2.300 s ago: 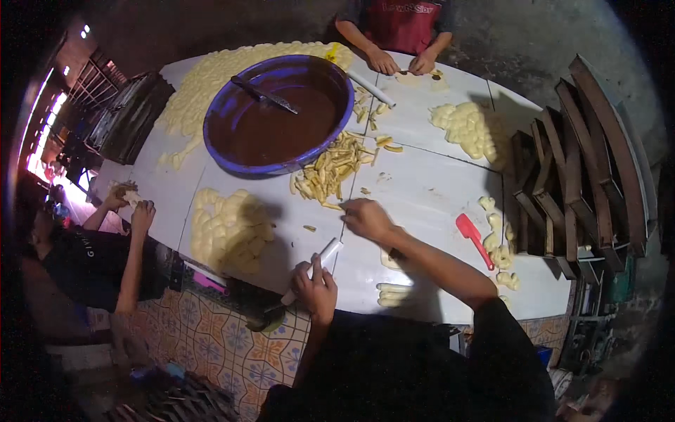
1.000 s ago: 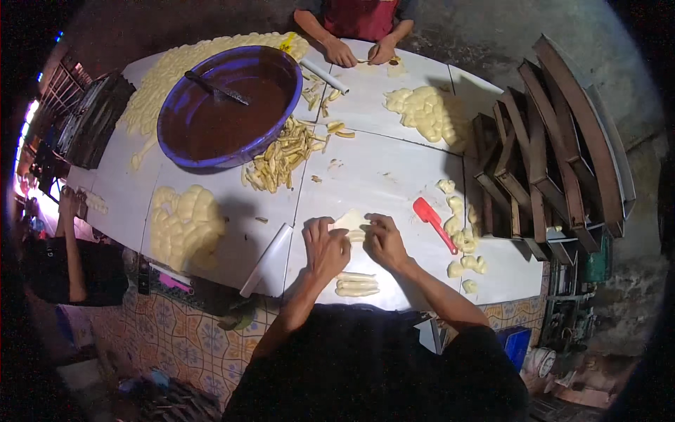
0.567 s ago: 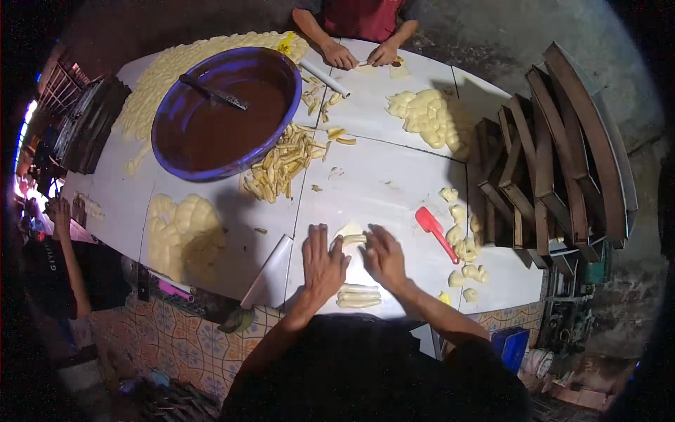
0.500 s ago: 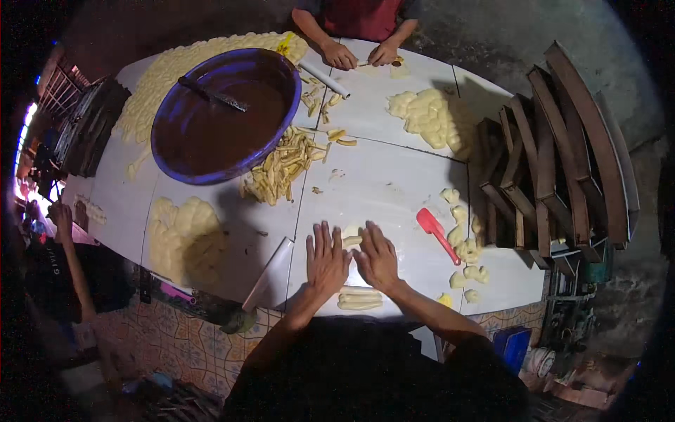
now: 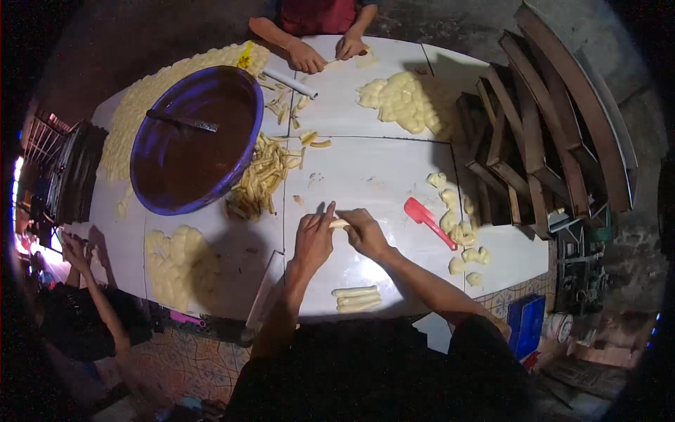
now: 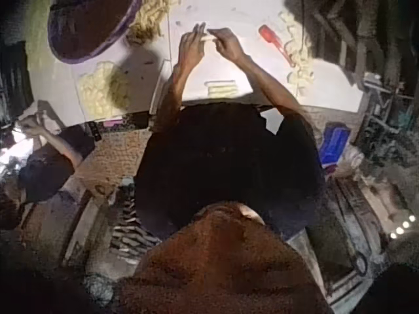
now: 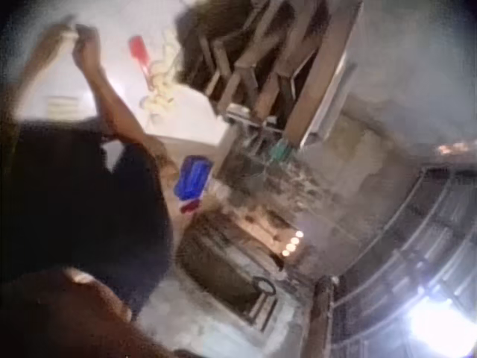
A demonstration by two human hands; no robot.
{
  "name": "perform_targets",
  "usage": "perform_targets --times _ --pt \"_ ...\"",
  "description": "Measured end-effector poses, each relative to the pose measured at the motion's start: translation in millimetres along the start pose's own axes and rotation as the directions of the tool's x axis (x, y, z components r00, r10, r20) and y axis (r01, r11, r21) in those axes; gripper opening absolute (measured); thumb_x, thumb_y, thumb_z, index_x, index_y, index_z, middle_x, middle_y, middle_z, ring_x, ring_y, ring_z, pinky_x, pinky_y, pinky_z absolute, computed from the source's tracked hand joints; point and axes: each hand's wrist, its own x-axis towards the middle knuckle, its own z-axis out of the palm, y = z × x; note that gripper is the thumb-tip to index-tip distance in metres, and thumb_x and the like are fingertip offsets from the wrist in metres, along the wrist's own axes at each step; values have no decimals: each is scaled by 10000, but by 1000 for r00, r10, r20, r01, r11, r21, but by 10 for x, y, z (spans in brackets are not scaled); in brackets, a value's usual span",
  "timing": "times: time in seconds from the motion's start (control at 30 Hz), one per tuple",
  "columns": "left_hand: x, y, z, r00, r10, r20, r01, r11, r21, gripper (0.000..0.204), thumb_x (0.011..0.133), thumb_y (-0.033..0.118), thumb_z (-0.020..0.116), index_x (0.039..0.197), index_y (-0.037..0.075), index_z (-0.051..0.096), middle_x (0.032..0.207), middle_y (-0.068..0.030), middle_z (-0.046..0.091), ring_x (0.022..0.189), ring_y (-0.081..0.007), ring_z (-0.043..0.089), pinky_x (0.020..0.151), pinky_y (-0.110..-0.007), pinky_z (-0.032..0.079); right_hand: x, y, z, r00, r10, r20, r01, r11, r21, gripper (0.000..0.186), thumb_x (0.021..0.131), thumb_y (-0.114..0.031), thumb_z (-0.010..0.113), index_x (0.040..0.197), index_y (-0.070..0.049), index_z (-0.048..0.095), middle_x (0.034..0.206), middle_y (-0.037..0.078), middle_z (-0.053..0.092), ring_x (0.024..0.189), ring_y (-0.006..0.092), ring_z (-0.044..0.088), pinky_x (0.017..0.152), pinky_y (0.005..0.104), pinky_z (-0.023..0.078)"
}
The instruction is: The person flattens dough portions with a roller, applies chocolate filling using a spatula, places banana pieces onto the dough, rolls the dough up, and arranges the filled rolls onto a baking tray.
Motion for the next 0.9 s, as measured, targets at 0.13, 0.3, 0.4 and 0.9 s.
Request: perform_targets --times 0.13,0.3,0.4,0.9 --pt "-104 198 -107 987 -152 57 159 977 -142 673 837 -25 687 1471 19 465 1176 -187 681 1016 -346 645 920 -441 500 -87 -66 -72 928 332 168 -371 868 332 392 906 30 650 1298 24 629 1125 124 662 1013 208 629 883 324 499" --pt "-659 702 -294 904 -270 332 383 856 -347 498 867 -47 650 1355 28 589 1240 -184 682 1195 -365 606 1017 -436 498 -708 -335 -504 865 162 476 -303 924 235 457 839 69 639 1288 -13 627 1347 146 626 1188 285 629 1014 367 503" --pt "-1018 936 -216 912 -253 323 347 895 -279 560 897 -48 597 1444 42 519 1170 -170 694 1171 -364 592 1011 -458 464 -1189 -371 -534 893 120 435 -200 970 142 543 809 73 603 1343 -24 594 1315 160 638 1168 323 631 997 411 504" --pt "-944 730 -90 857 -371 358 449 878 -164 231 817 38 696 1030 -38 744 760 -151 723 657 -254 693 655 -391 563 -1066 -545 -433 909 238 342 -235 971 -51 292 792 -40 678 1078 14 691 983 207 668 856 382 658 775 418 538"
